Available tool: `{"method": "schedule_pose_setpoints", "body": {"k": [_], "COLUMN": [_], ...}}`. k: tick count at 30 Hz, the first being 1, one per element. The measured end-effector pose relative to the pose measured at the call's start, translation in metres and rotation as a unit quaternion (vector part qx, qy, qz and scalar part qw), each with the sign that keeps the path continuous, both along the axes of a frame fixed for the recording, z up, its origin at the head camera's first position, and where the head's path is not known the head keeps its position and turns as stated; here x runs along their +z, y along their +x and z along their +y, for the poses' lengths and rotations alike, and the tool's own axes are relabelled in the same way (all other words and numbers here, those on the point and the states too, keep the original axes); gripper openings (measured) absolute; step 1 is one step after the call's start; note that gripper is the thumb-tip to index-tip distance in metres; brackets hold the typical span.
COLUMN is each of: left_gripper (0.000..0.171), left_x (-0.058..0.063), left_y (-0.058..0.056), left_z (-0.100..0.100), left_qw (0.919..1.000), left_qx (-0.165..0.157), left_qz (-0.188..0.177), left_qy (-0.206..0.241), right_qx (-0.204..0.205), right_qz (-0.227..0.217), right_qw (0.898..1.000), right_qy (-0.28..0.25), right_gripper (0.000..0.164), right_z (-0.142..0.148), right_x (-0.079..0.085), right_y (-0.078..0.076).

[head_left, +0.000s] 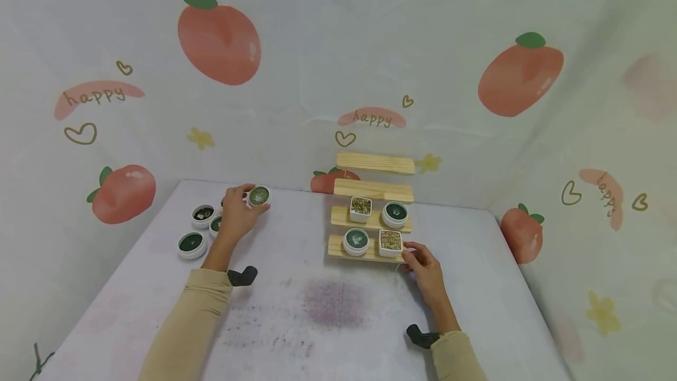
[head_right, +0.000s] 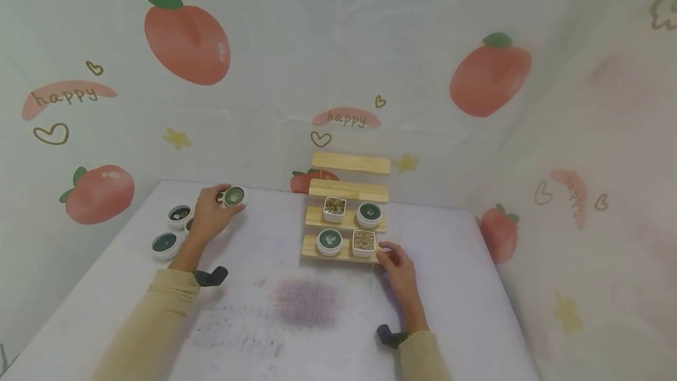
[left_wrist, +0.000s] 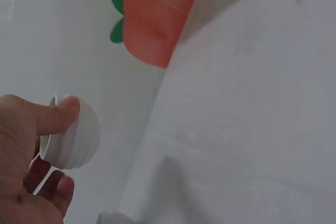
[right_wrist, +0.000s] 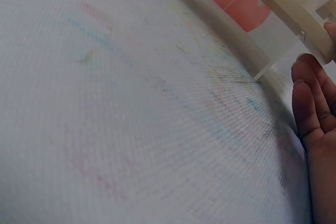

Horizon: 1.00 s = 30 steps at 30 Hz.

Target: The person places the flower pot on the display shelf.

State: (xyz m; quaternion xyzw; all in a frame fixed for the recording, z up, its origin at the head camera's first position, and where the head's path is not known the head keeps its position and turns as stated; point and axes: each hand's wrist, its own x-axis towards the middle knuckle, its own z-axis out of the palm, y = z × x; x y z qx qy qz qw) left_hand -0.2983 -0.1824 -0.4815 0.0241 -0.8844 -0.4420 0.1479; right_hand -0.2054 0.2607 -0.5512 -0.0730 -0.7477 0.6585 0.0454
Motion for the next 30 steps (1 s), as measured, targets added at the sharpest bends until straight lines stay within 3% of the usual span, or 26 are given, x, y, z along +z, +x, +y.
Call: {"method": "schedule_pose_setpoints", "body": {"k": [5,11,22,30], "left_gripper": [0.069,0.071,0.070,0.064], "left_x": [0.019,0.044,0.083,0.103], "left_y": [0.000,0.006,0.012,0.012], "left_z": [0.011,0.028,0.069,0.106], "left_qw": [0.9980,0.9942,0.9830,0.9747], "left_qx": [-0.040,-0.077,-0.140,-0.178], "left_qz": [0.002,-0.011,0.039,0.058], "left_qy": [0.049,0.074,0.113,0.122], "right_qx": [-0.010,-0.010,-0.013,-0.014], "right_qz": [0.009,0.020,0.009,-0.001], "right_qw": [1.000,1.000,1.000,1.000], "right_qy": [0.005,0.019,0.022,0.016], "right_gripper": [0.037,0.038,0.037,0.036], "right_z": [0.003,0.003,0.002,0.001], "right_x": [-0.010,-0.012,-0.011,-0.007], "right_y": [-0.003,-0.002,-0.002,-0.001]}}
